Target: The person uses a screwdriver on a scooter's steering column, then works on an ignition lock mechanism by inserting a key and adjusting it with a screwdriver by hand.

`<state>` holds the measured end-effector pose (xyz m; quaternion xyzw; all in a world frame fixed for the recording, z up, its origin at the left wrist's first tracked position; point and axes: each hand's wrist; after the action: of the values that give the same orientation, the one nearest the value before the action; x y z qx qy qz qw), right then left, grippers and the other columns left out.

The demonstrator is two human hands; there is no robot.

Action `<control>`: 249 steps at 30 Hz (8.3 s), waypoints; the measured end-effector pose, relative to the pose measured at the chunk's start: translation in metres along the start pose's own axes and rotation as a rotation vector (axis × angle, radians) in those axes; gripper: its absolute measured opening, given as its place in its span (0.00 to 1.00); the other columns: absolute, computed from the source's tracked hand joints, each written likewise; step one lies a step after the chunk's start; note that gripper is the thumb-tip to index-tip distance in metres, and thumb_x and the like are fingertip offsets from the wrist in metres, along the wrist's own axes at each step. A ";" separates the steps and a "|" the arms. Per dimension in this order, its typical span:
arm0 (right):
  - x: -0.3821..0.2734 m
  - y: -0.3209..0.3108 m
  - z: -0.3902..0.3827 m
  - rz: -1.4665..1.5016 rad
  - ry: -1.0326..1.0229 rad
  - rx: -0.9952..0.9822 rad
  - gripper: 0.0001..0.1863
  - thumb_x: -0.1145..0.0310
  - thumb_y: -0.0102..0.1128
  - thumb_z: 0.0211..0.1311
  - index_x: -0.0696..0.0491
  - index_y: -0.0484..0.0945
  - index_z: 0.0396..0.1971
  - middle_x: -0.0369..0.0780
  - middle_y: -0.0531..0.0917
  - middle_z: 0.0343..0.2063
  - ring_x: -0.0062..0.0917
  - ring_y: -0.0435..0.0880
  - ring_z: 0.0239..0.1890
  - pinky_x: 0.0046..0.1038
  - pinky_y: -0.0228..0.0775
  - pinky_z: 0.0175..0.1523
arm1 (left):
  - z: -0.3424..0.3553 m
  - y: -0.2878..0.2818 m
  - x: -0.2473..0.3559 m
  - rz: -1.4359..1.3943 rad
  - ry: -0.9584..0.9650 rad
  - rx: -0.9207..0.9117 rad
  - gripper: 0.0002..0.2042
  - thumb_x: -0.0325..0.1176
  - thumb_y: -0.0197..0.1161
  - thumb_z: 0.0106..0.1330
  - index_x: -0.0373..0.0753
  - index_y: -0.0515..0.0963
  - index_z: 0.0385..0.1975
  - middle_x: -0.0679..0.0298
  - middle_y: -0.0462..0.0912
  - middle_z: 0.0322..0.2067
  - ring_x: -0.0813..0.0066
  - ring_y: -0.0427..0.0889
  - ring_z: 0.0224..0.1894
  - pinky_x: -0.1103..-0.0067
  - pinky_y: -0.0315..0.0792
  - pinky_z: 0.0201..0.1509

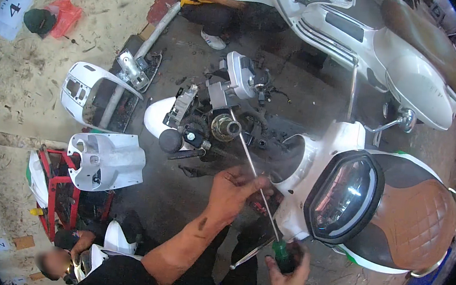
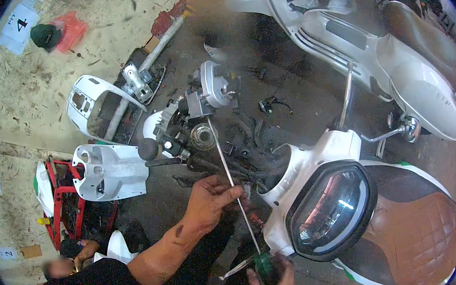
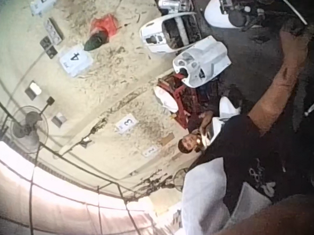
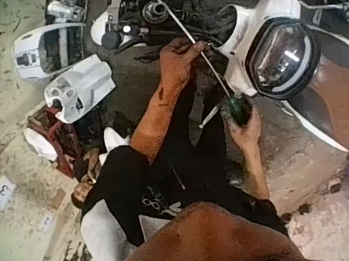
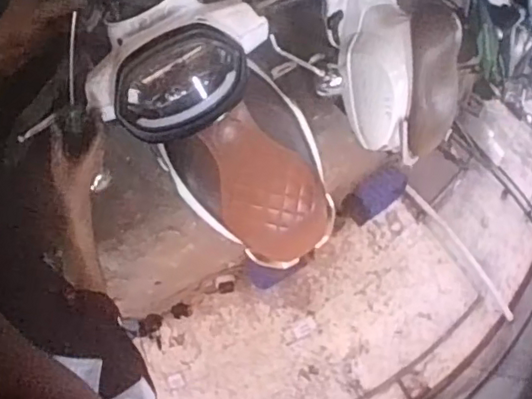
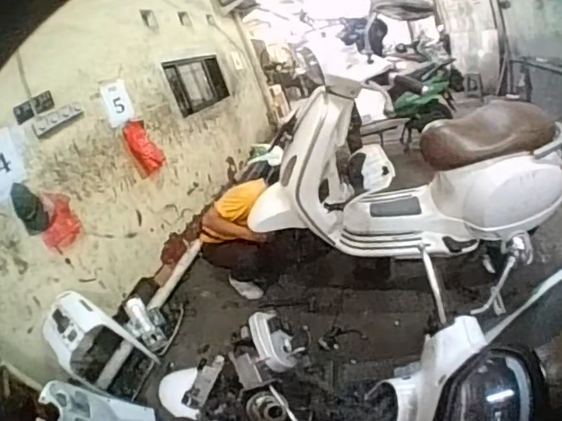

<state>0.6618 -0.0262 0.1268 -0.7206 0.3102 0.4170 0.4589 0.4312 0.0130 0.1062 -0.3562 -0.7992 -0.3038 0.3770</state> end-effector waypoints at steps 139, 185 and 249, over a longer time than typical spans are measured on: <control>0.076 -0.249 0.129 -0.736 0.042 0.638 0.11 0.69 0.59 0.54 0.56 0.83 0.37 0.50 0.82 0.36 0.43 0.81 0.41 0.35 0.72 0.48 | -0.082 -0.010 0.018 -0.158 -0.154 -0.273 0.12 0.32 0.66 0.60 0.32 0.74 0.36 0.58 0.78 0.30 0.66 0.83 0.32 0.67 0.83 0.37; 0.036 -0.030 -0.013 0.649 0.338 0.273 0.22 0.63 0.65 0.58 0.54 0.66 0.47 0.35 0.73 0.23 0.16 0.68 0.15 0.19 0.60 0.18 | 0.010 0.010 -0.009 -0.414 0.093 -0.115 0.10 0.30 0.61 0.64 0.42 0.75 0.44 0.62 0.82 0.37 0.65 0.82 0.41 0.64 0.81 0.41; 0.039 -0.047 -0.003 0.658 0.341 0.108 0.26 0.65 0.69 0.53 0.63 0.71 0.48 0.42 0.79 0.36 0.21 0.77 0.25 0.21 0.69 0.28 | 0.007 0.007 -0.014 -0.456 0.074 -0.062 0.09 0.32 0.59 0.66 0.39 0.74 0.43 0.59 0.81 0.38 0.64 0.82 0.40 0.65 0.79 0.42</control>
<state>0.7196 -0.0129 0.1120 -0.6163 0.6186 0.3993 0.2794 0.4404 0.0177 0.0922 -0.1664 -0.8349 -0.4185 0.3163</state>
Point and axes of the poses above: each hand's wrist, its own z-axis towards the middle knuckle, its own y-axis out of the palm, x = y × z
